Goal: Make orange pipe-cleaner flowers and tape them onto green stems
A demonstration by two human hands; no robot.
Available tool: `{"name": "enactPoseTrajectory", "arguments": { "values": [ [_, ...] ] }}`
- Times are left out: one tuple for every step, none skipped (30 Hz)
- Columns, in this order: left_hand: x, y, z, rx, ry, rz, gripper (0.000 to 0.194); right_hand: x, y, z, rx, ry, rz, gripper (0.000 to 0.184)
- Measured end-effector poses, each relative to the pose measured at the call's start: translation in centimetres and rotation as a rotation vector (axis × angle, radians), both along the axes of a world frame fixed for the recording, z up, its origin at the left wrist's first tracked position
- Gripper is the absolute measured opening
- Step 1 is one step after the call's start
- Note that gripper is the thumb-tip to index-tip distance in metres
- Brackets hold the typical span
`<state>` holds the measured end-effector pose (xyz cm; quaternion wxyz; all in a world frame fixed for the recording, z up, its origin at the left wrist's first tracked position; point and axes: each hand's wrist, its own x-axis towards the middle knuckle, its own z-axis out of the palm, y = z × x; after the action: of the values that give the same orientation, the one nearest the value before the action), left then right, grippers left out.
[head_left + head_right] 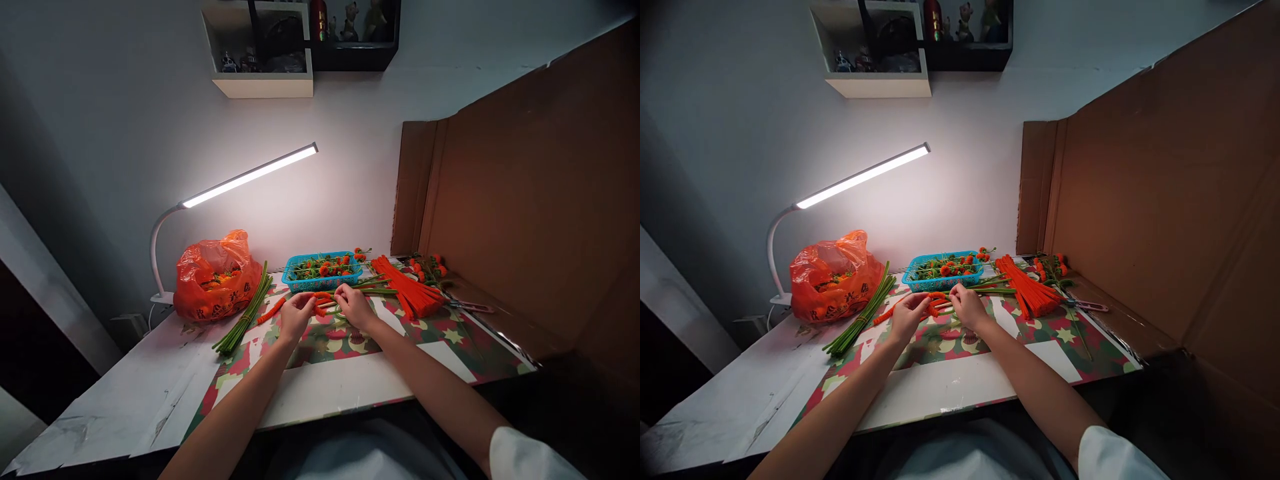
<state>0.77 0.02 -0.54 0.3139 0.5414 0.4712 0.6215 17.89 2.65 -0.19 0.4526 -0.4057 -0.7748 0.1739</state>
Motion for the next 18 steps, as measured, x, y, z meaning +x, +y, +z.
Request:
{"name": "enactPoseTrajectory", "arguments": {
  "values": [
    [-0.1, 0.0, 0.0, -0.002, 0.002, 0.001, 0.034, 0.0, 0.0, 0.0, 0.001, 0.001, 0.003, 0.014],
    [-0.1, 0.0, 0.0, -0.003, 0.006, -0.001, 0.033, 0.1, 0.1, -0.1, 0.001, 0.000, 0.008, 0.014],
    [-0.2, 0.0, 0.1, -0.001, 0.013, -0.005, 0.033, 0.1, 0.1, -0.1, 0.000, -0.002, 0.014, 0.014],
    [-0.3, 0.0, 0.1, 0.002, 0.022, -0.011, 0.032, 0.2, 0.1, 0.0, -0.001, -0.004, 0.020, 0.014],
    [-0.3, 0.0, 0.1, 0.007, 0.032, -0.017, 0.031, 0.2, 0.1, 0.0, -0.004, -0.007, 0.024, 0.014],
    [-0.4, 0.0, 0.1, 0.012, 0.044, -0.022, 0.030, 0.2, 0.0, 0.0, -0.008, -0.010, 0.027, 0.013],
    [-0.5, 0.0, 0.2, 0.018, 0.059, -0.027, 0.030, 0.3, 0.0, 0.1, -0.015, -0.010, 0.026, 0.013],
    [-0.5, 0.0, 0.2, 0.022, 0.075, -0.035, 0.029, 0.3, 0.0, 0.1, -0.025, -0.009, 0.024, 0.013],
    [-0.6, 0.0, 0.1, 0.023, 0.092, -0.048, 0.028, 0.3, 0.0, 0.1, -0.037, -0.007, 0.024, 0.014],
    [-0.6, 0.0, 0.1, 0.024, 0.110, -0.063, 0.028, 0.4, 0.0, 0.2, -0.049, -0.003, 0.028, 0.014],
    [-0.7, 0.0, 0.1, 0.024, 0.125, -0.080, 0.028, 0.4, 0.0, 0.2, -0.061, 0.005, 0.036, 0.014],
    [-0.7, 0.0, 0.0, 0.023, 0.138, -0.096, 0.028, 0.4, 0.1, 0.2, -0.071, 0.015, 0.048, 0.015],
    [-0.8, 0.1, 0.0, 0.022, 0.147, -0.110, 0.029, 0.5, 0.1, 0.2, -0.080, 0.025, 0.058, 0.015],
    [-0.8, 0.1, -0.1, 0.020, 0.154, -0.121, 0.028, 0.5, 0.1, 0.2, -0.085, 0.033, 0.066, 0.016],
    [-0.9, 0.2, -0.1, 0.021, 0.162, -0.129, 0.028, 0.5, 0.2, 0.2, -0.087, 0.035, 0.069, 0.016],
    [-1.0, 0.3, -0.2, 0.023, 0.171, -0.136, 0.027, 0.6, 0.2, 0.3, -0.084, 0.027, 0.069, 0.016],
    [-1.0, 0.3, -0.2, 0.027, 0.184, -0.143, 0.026, 0.6, 0.2, 0.3, -0.076, 0.013, 0.065, 0.016],
    [-1.1, 0.4, -0.2, 0.034, 0.201, -0.149, 0.025, 0.7, 0.2, 0.3, -0.066, -0.008, 0.059, 0.016]
  ]
}}
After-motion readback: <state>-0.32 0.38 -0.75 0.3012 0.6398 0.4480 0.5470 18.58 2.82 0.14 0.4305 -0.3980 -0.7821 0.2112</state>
